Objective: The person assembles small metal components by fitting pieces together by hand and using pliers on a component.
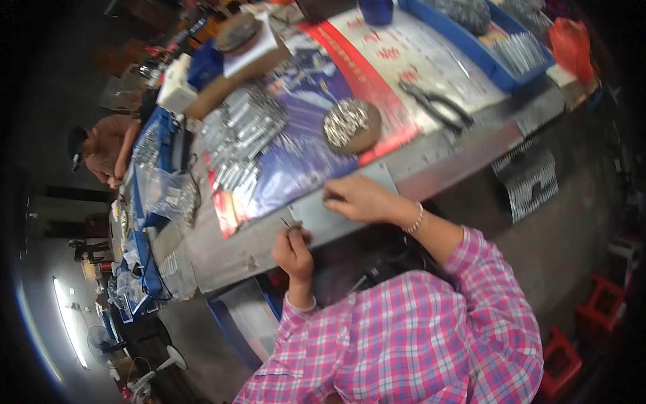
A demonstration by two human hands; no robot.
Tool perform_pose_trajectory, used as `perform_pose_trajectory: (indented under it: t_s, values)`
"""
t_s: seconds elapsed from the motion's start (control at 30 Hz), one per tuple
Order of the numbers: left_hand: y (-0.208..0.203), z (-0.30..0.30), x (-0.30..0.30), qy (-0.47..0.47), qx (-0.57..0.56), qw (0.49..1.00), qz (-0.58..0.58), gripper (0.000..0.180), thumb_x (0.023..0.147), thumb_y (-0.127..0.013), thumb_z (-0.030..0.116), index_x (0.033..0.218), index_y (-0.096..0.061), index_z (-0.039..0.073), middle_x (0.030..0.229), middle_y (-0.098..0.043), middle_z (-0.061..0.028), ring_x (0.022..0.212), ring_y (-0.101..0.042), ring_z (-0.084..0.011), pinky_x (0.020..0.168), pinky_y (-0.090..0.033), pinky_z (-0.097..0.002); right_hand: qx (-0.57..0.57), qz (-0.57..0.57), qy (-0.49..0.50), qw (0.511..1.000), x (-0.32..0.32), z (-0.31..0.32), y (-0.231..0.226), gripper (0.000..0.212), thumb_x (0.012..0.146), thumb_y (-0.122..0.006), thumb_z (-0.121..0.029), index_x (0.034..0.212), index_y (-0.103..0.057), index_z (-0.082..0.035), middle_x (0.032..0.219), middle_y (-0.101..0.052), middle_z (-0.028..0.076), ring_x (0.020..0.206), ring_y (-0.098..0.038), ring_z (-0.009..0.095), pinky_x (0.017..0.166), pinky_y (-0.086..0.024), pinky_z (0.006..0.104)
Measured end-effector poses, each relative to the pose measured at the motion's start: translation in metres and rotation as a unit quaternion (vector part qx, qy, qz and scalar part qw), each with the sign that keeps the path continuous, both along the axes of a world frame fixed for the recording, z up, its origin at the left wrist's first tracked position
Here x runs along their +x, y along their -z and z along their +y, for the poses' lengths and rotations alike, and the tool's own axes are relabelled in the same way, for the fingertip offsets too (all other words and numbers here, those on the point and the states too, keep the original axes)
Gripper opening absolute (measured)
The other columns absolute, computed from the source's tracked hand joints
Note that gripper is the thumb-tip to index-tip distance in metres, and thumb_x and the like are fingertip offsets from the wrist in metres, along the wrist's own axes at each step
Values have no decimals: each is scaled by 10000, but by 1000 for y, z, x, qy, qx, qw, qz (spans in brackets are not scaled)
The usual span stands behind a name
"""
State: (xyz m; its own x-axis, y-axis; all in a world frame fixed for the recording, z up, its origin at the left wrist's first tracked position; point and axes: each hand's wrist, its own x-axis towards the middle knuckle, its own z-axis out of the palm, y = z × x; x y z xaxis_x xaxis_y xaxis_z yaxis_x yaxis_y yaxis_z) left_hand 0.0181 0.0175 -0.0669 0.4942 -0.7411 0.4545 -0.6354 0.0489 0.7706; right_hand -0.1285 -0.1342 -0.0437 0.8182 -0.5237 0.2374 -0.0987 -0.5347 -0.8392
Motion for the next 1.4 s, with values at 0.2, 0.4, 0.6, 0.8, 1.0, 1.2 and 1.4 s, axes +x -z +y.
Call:
perform_pose_trajectory:
  t_s: [0.2, 0.4, 0.6, 0.8, 1.0, 1.2, 1.4]
  values:
    - [6, -3, 1, 2, 1, 999, 48, 150, 889, -491, 85, 907, -598, -19, 614, -601, -86, 529, -587, -154, 515, -463, -264, 31, 2, -16, 999, -1, -5, 2, 183, 803, -595, -193, 883, -577, -29, 739, -609, 129, 667, -592, 297, 585, -441, 370]
    - [8, 6, -1, 3, -9, 998, 60, 201, 916, -487, 141, 916, -591, -31, 624, -596, -74, 546, -581, -127, 514, -449, -230, 71, 31, -42, 996, -3, 4, -2, 203, 795, -574, -203, 866, -580, -14, 760, -609, 157, 744, -587, 326, 644, -435, 404]
    - [6, -1, -5, 6, -9, 999, 49, 212, 930, -464, 144, 913, -581, -32, 636, -585, -66, 546, -557, -117, 518, -432, -224, 20, 6, -18, 1000, -4, 1, 5, 161, 803, -587, -174, 876, -578, -32, 737, -600, 125, 659, -583, 292, 582, -432, 364]
    - [-1, -3, 2, -8, 16, 1000, -18, 169, 883, -423, 45, 881, -581, -15, 581, -579, -57, 507, -534, -109, 484, -420, -235, 25, 40, -12, 999, 1, -2, -6, 164, 810, -587, -181, 870, -568, -29, 758, -601, 149, 706, -589, 327, 597, -440, 392]
    - [-4, 4, 0, 5, 27, 999, 27, 93, 841, -527, 29, 878, -603, -9, 623, -602, -90, 528, -599, -194, 503, -463, -295, 25, 24, -4, 999, 2, 6, -5, 148, 803, -600, -156, 853, -584, -17, 715, -595, 152, 667, -594, 306, 586, -448, 364]
    - [-6, 4, 2, 35, -10, 999, 2, 118, 847, -517, 48, 898, -612, 0, 636, -607, -87, 546, -607, -195, 512, -460, -284, 90, 68, -9, 994, 2, 10, -25, 149, 795, -594, -148, 835, -586, -5, 669, -583, 149, 605, -578, 301, 546, -430, 363]
    - [-7, 1, 0, 35, -26, 999, 32, 123, 862, -544, 84, 914, -611, -5, 678, -620, -104, 573, -623, -187, 518, -464, -279, 100, 56, -3, 993, 4, 6, -17, 143, 789, -597, -139, 815, -589, 2, 607, -565, 141, 530, -565, 265, 499, -411, 340]
